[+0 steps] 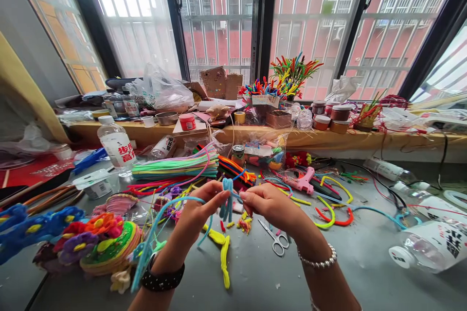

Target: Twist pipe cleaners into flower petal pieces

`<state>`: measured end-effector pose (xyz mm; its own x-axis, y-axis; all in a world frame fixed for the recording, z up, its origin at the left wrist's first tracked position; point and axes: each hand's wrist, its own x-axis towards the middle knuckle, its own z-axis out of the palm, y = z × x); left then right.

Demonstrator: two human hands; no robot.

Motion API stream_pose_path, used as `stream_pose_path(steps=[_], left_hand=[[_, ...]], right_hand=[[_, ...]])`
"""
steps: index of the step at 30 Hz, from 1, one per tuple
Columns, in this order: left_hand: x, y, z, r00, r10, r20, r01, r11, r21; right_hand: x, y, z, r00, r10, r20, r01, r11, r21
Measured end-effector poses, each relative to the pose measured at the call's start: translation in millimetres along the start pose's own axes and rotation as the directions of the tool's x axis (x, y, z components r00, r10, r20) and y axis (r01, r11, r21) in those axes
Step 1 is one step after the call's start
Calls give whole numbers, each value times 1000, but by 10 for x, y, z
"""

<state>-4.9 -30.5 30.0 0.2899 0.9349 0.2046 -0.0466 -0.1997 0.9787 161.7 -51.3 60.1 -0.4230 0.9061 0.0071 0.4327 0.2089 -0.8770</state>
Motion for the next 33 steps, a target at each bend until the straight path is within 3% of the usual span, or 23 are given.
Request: stream_pose_path(steps=[7, 15, 19, 23, 27, 33], left_hand=[[-2, -35, 9, 998, 60, 15, -62, 976, 210], [26, -30, 6, 997, 68, -27, -65, 993, 97], [36, -18, 2, 999, 47, -19, -45, 993, 111], [26, -9, -2, 998, -9, -57, 15, 996, 93], [23, -19, -6, 1000, -3, 4, 3, 999, 34], [32, -43, -2, 992, 110, 66, -122, 967, 222]], right_hand=[[45, 29, 62, 998, -25, -52, 29, 996, 89], [20, 9, 34, 995, -41, -91, 36, 998, -56], [26, 15, 21, 984, -69, -164, 49, 991, -126], [37, 28, 13, 966, -47, -253, 38, 998, -43], [46, 22, 33, 948, -32, -315, 38, 999, 14], [98, 13, 145, 918, -63, -391, 57, 998, -29]])
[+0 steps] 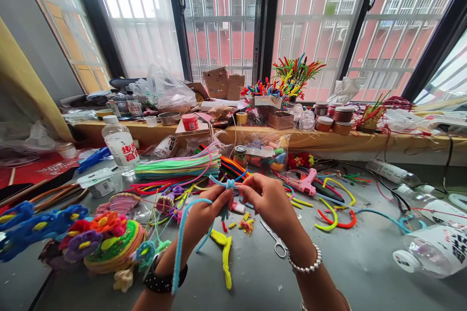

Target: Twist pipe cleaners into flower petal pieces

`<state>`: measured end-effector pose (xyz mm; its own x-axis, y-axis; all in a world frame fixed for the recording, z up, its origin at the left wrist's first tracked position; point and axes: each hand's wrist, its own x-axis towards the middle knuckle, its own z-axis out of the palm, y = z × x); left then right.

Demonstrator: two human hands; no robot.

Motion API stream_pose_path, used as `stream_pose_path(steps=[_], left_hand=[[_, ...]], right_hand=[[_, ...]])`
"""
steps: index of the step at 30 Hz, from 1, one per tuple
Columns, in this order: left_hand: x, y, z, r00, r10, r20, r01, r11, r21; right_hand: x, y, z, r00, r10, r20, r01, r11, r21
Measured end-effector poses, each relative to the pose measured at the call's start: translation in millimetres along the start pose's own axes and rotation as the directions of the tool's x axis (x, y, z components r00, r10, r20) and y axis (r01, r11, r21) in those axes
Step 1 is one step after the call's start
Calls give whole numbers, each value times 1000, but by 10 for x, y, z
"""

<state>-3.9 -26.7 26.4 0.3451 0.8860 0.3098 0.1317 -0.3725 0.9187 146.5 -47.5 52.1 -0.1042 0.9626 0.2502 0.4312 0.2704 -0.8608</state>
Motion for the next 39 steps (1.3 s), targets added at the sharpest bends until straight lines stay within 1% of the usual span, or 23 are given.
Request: stream_pose_path(steps=[3, 6, 8, 11, 14, 16, 19, 21, 23, 25, 26, 29, 32, 35, 39], left_hand=[[-1, -6, 13, 997, 2, 76, -5, 999, 40], [-8, -6, 22, 997, 5, 83, -6, 1000, 22], [-16, -5, 28, 999, 5, 52, -6, 1000, 18], [-32, 6, 40, 999, 30, -28, -29, 999, 40], [-35, 18, 49, 994, 68, -86, -65, 997, 35], [-26, 21, 46, 990, 42, -135, -45, 999, -17], [-6, 21, 32, 979, -41, -198, 6, 985, -175], [3, 26, 25, 976, -100, -195, 42, 959, -282], [4, 36, 28, 972, -152, -180, 79, 929, -361], [0, 52, 38, 968, -186, -171, 105, 911, -398], [-4, 61, 44, 967, -192, -168, 111, 909, -402], [-13, 85, 54, 976, -177, -125, 120, 923, -367], [-13, 76, 49, 988, -133, -72, 109, 956, -273], [-2, 30, 37, 994, -94, -51, 86, 985, -147], [10, -21, 34, 999, -8, -31, 8, 1000, -5]], right_hand=[[1, -7, 34, 1000, 6, 15, -6, 1000, -11], [-5, -16, 47, 998, 37, 41, -39, 999, 29], [-12, -20, 57, 996, 65, 62, -69, 996, 63], [-20, -25, 73, 991, 94, 98, -104, 990, 98], [-14, -23, 65, 981, 88, 175, -122, 974, 192], [-4, -14, 41, 976, 61, 209, -125, 944, 306], [8, 10, -5, 983, 37, 180, -112, 898, 427], [8, 23, -27, 986, 12, 168, -87, 891, 445], [4, 26, -31, 982, -30, 186, -60, 888, 455], [2, 23, -14, 979, -62, 192, -34, 887, 460], [3, 22, 2, 983, -62, 174, -24, 890, 456], [21, 29, 62, 997, -22, 77, -16, 887, 461], [44, 45, 111, 1000, 4, 1, -4, 868, 497], [59, 56, 137, 1000, 28, -5, -22, 864, 502], [61, 72, 157, 998, 53, 40, -66, 862, 503]])
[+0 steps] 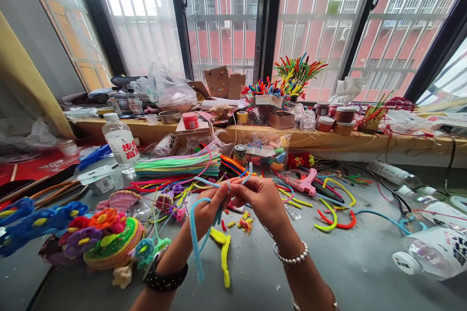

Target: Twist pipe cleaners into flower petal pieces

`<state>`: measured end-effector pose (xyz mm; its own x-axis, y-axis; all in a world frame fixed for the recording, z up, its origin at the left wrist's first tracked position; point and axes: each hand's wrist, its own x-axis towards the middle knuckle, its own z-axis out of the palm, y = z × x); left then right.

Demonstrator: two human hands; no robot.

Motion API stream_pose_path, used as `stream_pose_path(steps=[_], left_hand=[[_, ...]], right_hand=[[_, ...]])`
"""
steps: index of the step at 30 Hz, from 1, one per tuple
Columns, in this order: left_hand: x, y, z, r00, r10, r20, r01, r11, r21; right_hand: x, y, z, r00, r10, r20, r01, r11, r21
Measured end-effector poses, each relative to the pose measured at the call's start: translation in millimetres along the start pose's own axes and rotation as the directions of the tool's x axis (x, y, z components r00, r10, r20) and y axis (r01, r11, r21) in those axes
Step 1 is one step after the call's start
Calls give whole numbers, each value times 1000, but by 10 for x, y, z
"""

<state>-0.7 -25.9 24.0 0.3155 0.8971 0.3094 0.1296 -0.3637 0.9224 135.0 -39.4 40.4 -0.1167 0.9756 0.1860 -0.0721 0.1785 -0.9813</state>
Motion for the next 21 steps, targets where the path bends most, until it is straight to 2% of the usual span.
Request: stream_pose_path(steps=[3, 8, 16, 21], left_hand=[[-1, -5, 7, 999, 32, 11, -32, 998, 53], [-9, 0, 14, 998, 32, 50, -37, 994, 100], [-8, -27, 24, 997, 51, 66, -61, 987, 151], [-15, -82, 41, 989, 75, 127, -99, 977, 190]], right_hand=[[-6, 12, -6, 1000, -24, 15, 24, 999, -33], [4, -2, -54, 996, -82, -29, 80, 994, -69], [4, -44, -84, 996, -77, -44, 73, 993, -93], [-3, -47, -74, 991, -107, -79, 98, 989, -107]])
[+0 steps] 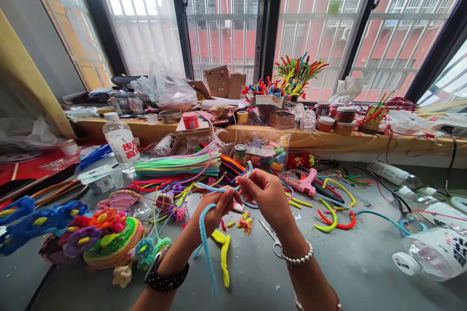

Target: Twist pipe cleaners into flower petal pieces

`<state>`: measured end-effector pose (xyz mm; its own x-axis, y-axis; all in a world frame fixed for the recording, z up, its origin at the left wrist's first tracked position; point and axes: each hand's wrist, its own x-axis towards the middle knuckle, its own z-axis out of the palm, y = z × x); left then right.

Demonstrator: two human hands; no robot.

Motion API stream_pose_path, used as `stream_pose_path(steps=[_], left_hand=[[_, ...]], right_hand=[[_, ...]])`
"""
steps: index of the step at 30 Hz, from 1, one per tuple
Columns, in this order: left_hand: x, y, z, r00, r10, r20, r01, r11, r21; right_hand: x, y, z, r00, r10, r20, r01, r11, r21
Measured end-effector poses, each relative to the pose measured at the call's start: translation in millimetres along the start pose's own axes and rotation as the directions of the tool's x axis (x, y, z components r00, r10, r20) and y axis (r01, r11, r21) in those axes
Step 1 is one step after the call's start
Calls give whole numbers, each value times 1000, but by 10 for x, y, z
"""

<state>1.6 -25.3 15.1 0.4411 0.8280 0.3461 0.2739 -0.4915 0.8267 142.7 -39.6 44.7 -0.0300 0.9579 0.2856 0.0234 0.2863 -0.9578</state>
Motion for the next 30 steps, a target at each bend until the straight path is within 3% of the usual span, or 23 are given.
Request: stream_pose_path(steps=[8, 12, 17, 22, 26, 30], left_hand=[[-37, 67, -21, 988, -35, 153, 31, 999, 30], [-49, 91, -25, 973, -51, 227, 33, 996, 84], [-54, 71, 6, 963, -41, 267, 11, 994, 111], [-57, 16, 51, 976, 22, 217, -41, 996, 83], [-51, 8, 50, 973, 9, 232, -25, 998, 66], [-47, 59, 10, 966, -32, 257, 18, 998, 58]], right_hand=[[-4, -23, -43, 989, -139, 58, 150, 944, -295], [-4, -20, -14, 987, -135, 87, 159, 890, -428], [2, -31, -8, 974, -96, 205, 180, 876, -448], [-6, -18, 33, 946, -108, 305, 246, 852, -462], [-23, -1, 77, 962, -80, 261, 181, 903, -391], [-23, 7, 69, 998, -63, 28, 67, 983, -173]])
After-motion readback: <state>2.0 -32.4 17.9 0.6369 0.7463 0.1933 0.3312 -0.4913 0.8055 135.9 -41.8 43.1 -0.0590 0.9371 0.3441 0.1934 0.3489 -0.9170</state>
